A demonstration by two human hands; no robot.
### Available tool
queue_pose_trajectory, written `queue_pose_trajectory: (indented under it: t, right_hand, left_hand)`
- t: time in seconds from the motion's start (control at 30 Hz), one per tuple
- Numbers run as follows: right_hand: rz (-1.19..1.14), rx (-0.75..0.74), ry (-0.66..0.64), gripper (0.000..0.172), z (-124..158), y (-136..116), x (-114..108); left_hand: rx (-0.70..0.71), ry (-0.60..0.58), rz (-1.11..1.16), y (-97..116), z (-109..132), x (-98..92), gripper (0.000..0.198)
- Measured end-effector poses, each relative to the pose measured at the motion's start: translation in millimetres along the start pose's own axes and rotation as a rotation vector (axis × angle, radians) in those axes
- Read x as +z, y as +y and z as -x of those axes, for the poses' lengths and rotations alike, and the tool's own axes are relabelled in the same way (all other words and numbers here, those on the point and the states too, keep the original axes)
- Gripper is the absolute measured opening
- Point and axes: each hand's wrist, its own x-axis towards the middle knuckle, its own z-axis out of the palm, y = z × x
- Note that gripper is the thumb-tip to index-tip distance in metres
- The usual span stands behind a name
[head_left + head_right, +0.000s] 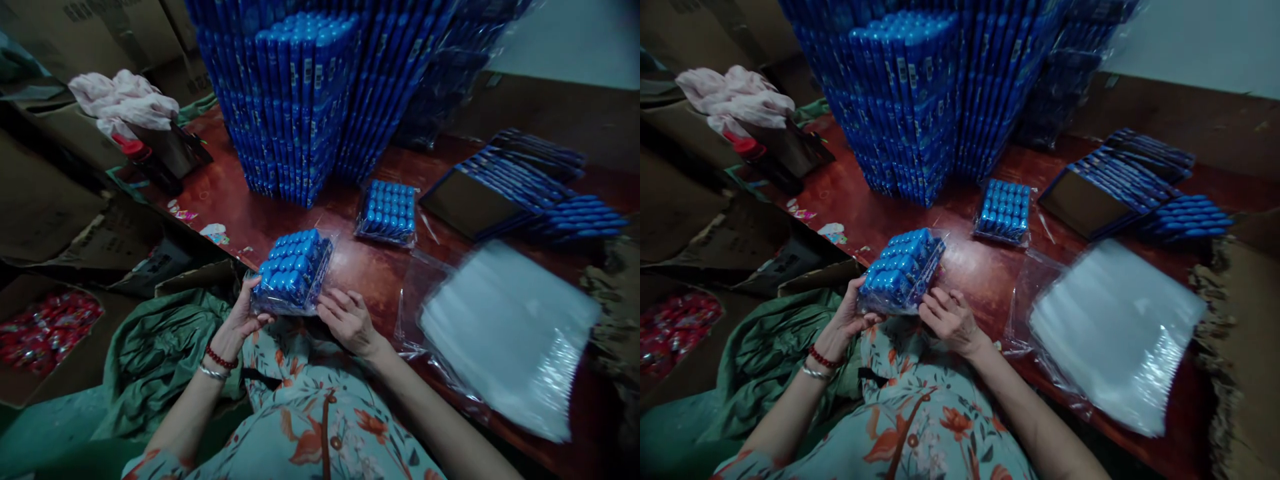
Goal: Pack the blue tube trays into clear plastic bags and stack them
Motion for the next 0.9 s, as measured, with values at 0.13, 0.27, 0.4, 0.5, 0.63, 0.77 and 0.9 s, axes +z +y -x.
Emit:
queue_pose_trajectory:
  t: [0.13,0.27,0.4,0.5,0.63,0.77,0.9]
  right_hand:
    - [-0.008,0.222,-0.060,0.022,3,-2,13]
    - [-0.272,0.621,-0.061,0.027,7,-18,22]
    - [-0.539,0.788,-0.087,0.021,14,-28,17]
    - [-0.667,0.717,-0.130,0.017,21,-36,7]
    - [-0.945,0.576,-0.409,0.026,19,-47,-10]
    - [-1.254,0.933,-0.401,0.034,12,-45,-15]
    - [-1.416,1.106,-0.359,0.037,17,-35,-10]
  left_hand:
    - [0.055,0.025,-0.008,-2,2,14.4,0.035]
    - [0.150,0.065,0.012,-9,2,30.4,0.034]
    - [0.246,0.102,-0.028,-21,-2,31.2,0.039]
    - [0.340,0.154,-0.052,-34,-10,26.8,0.041]
    - [0.425,0.149,-0.145,-53,-15,27.6,0.035]
    - [0.458,0.022,-0.339,-58,-12,37.7,0.035]
    - [0.477,0.015,-0.441,-58,-5,49.1,0.041]
